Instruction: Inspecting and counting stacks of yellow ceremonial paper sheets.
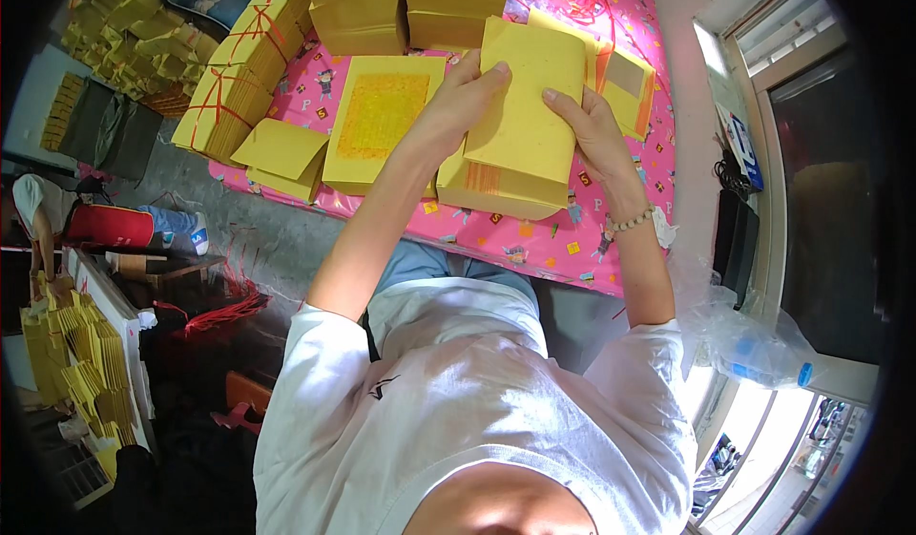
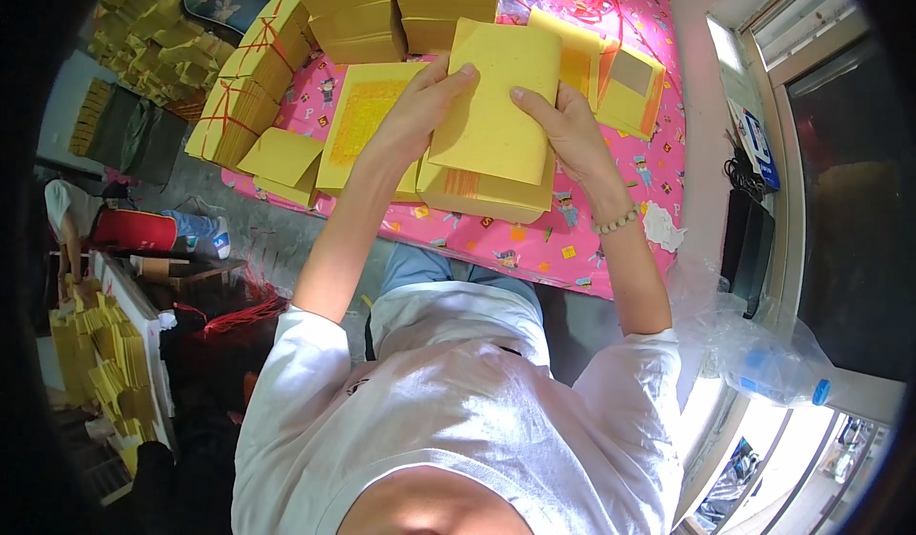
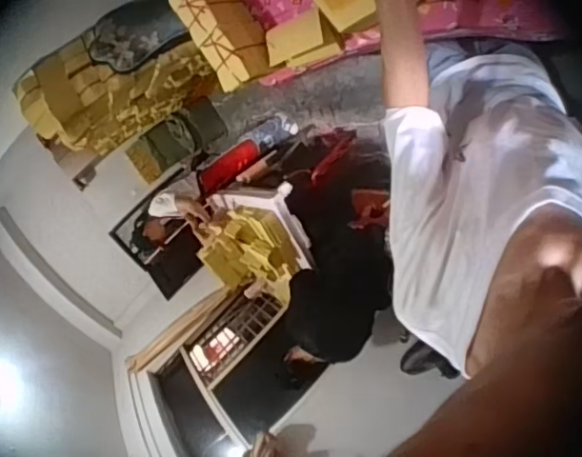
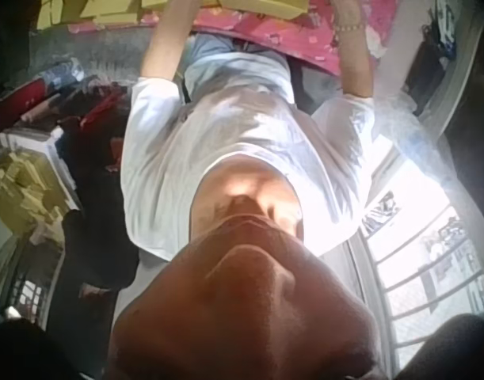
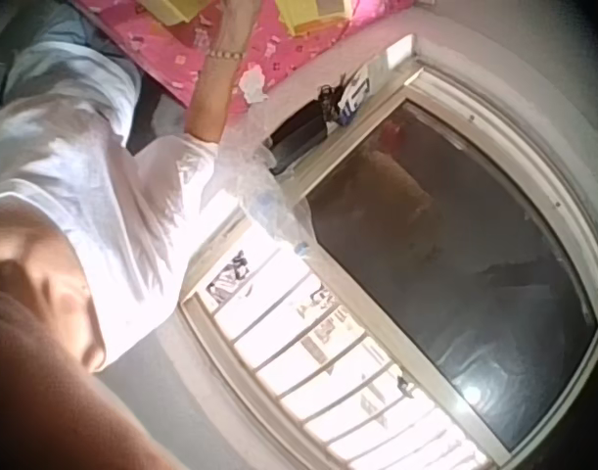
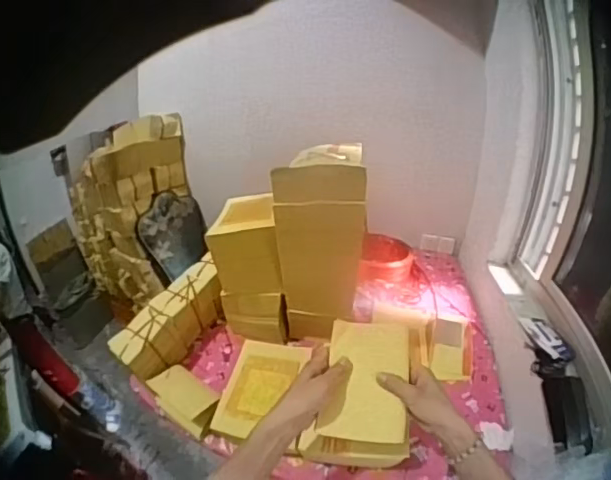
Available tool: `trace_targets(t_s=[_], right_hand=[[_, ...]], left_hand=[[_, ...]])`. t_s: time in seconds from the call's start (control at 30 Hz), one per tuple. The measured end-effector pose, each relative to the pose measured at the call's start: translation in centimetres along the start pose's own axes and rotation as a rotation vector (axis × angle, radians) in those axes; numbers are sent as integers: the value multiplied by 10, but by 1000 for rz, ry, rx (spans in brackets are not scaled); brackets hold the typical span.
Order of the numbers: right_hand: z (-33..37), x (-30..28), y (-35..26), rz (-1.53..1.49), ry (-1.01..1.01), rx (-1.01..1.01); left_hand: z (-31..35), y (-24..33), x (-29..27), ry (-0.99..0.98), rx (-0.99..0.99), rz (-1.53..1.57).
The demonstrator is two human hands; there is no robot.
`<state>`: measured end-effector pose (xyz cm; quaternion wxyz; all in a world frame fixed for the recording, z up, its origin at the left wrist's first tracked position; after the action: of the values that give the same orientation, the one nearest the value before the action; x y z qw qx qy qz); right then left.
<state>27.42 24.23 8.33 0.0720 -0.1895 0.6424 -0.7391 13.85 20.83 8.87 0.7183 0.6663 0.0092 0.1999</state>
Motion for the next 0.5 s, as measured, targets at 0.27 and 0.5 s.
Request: trace_targets(t_s=[0.27, 0.5], right_hand=[[3, 0, 4, -48, 13, 70], [2, -3, 13, -82, 18, 164]], left_hand=[[1, -6, 1, 30, -104, 49], [3, -8, 1, 59, -135, 60]])
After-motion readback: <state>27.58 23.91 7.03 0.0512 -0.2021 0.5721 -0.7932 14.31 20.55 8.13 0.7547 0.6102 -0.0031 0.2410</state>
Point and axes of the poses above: each hand's wrist, its own z-axis away from the middle knuckle, its own x-axis out of the palm, y = z × x, the point moved 9 cm from there along -z, towards the middle knuckle, and after that the axes turned 12 degrees about y, right-handed, at the moved point
